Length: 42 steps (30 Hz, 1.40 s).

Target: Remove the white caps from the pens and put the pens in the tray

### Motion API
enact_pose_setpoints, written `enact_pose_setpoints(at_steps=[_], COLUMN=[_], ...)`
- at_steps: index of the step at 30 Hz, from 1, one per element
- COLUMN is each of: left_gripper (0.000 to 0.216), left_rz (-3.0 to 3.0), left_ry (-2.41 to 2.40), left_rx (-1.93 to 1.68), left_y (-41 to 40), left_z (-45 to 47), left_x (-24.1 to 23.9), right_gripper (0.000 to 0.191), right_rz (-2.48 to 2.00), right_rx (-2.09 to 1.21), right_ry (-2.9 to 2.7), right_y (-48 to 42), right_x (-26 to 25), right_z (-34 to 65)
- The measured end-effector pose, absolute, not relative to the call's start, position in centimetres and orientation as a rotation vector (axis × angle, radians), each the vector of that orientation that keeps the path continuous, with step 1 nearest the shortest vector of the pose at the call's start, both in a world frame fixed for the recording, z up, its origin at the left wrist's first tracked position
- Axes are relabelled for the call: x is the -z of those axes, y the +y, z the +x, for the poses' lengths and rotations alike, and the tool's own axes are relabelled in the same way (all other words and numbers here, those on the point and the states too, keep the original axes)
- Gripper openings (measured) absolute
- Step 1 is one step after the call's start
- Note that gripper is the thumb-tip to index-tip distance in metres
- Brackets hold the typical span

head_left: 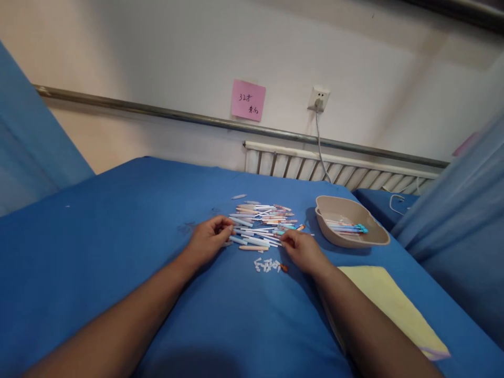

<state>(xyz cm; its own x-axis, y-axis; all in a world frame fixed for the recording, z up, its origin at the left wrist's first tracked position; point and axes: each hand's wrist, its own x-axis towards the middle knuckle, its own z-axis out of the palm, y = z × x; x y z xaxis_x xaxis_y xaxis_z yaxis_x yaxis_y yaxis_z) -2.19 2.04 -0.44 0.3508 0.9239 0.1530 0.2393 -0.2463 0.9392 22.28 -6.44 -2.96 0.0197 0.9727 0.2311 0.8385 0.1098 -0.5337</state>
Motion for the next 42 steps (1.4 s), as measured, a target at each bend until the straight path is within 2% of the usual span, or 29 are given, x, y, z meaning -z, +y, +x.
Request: enact_pose_setpoints(at_steps=[11,16,21,26,34,42], left_gripper=[0.018,0.015,0.015,0.014,0.016,0.018], left_rz=[2.571,2.719,2.732,2.636,2.328,2.266], left_ry=[0.823,0.832,0.884,0.887,1.009,0.973], left_rx=[-0.503,-0.37,-0.364,-0.455,-0.641,-0.813], left_y=[0.4,0.1,-0.2,-0.2,0.2,0.2], left_z=[-1.0,-0.8,-0.8,-1.0,-1.3,-1.4], left_x=[1.0,1.0,0.8,0.3,-0.2,0.0], right_gripper=[0.019,0.023,0.018,0.011,0.025,0.03], right_rz=[-1.885,-1.943,-1.878,-1.721,-1.276,-1.063], right_rx=[-0.144,-0.02,-0.089,-0.264,-0.808,-1.025], right_ry=[-2.226,-2.317,-2.287,-1.914,-1.152,-0.834], right_y=[-6.4,-6.3,-6.6,-6.6,-5.2,-5.7], right_x=[2.1,2.2,2.2,2.4,3.8,3.0], right_z=[19.6,19.3,20.1,21.0,21.9,22.2])
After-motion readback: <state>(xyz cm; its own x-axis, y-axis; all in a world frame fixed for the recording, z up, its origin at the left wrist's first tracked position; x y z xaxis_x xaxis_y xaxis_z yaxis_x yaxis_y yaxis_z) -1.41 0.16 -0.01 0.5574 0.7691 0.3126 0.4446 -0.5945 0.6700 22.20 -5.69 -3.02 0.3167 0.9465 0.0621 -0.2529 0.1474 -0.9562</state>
